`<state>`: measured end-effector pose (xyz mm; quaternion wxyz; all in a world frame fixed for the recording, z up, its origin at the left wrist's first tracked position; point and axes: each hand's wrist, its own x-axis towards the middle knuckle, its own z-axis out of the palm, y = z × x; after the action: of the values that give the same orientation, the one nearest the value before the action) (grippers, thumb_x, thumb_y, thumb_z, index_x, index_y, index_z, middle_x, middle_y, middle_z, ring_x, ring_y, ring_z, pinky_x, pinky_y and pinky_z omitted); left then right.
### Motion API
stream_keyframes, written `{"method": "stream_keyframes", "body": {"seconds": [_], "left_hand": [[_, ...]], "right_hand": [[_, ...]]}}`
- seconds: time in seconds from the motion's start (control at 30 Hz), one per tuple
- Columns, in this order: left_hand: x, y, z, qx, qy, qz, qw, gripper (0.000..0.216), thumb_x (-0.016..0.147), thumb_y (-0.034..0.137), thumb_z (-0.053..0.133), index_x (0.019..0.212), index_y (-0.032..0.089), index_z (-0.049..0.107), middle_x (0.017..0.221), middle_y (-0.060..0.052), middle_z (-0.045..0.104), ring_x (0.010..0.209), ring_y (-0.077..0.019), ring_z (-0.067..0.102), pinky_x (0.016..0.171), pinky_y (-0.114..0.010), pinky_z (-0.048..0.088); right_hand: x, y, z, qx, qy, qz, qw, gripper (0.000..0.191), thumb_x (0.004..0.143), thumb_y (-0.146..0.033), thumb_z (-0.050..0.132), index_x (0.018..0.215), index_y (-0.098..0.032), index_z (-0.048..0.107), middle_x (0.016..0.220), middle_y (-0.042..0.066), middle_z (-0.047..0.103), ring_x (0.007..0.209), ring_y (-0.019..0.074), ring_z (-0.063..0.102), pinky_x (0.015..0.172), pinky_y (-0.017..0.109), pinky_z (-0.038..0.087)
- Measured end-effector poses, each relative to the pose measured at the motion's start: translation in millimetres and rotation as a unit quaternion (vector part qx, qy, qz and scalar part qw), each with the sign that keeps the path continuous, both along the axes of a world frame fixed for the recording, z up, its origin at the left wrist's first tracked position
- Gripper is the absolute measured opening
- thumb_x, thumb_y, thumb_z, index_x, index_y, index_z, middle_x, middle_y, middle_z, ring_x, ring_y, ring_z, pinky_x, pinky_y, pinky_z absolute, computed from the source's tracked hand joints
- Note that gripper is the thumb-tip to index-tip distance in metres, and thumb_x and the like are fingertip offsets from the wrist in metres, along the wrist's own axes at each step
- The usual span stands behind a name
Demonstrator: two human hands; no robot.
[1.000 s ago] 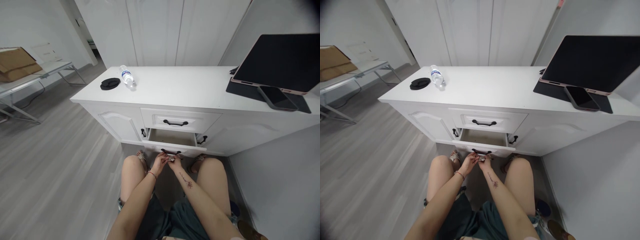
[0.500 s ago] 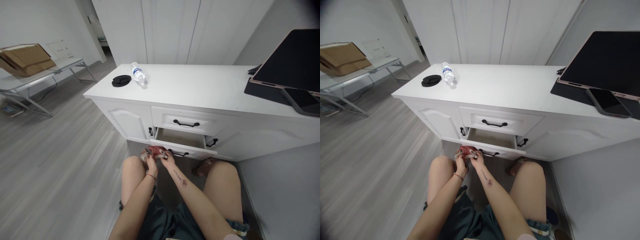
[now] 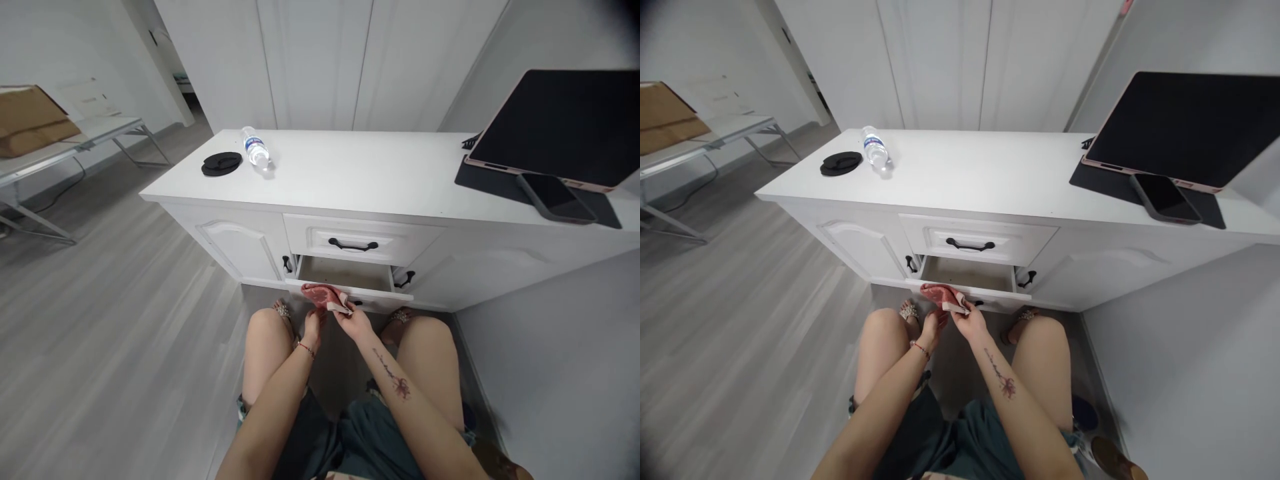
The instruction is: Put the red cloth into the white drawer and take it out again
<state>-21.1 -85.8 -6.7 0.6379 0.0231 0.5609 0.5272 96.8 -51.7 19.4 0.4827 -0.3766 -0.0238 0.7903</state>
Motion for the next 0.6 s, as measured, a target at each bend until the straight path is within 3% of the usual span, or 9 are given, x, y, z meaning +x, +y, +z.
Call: {"method": "stream_keyframes", "body": {"seconds": [0.33,0.6], "left_hand": [[30.9,7.0,14.6,0.016,0.006,-0.035,0.999,0.013,0.067,0.004,0.058,0.067,0.017,0.055,0.064,0.001,0.056,0.062,-0.0116,0.053,0.072,-0.027,0.043],[36.7,10.4,13.7,0.024,-0.013,-0.051,0.998,0.011,0.073,0.016,0.062,0.069,0.019,0.052,0.068,0.001,0.060,0.070,-0.0130,0.059,0.073,-0.026,0.044]], "right_hand": [[57.1,-0.5,7.9,-0.054,-0.017,-0.046,0.997,0.032,0.085,-0.007,0.033,0.077,-0.018,0.062,0.084,0.007,0.073,0.080,0.0149,0.068,0.074,0.032,0.058],[103.9,-1.5,20.4,-0.088,0.002,-0.077,0.993,0.034,0.087,-0.005,0.032,0.082,-0.016,0.064,0.075,0.006,0.073,0.075,0.0163,0.071,0.069,0.030,0.059]]}}
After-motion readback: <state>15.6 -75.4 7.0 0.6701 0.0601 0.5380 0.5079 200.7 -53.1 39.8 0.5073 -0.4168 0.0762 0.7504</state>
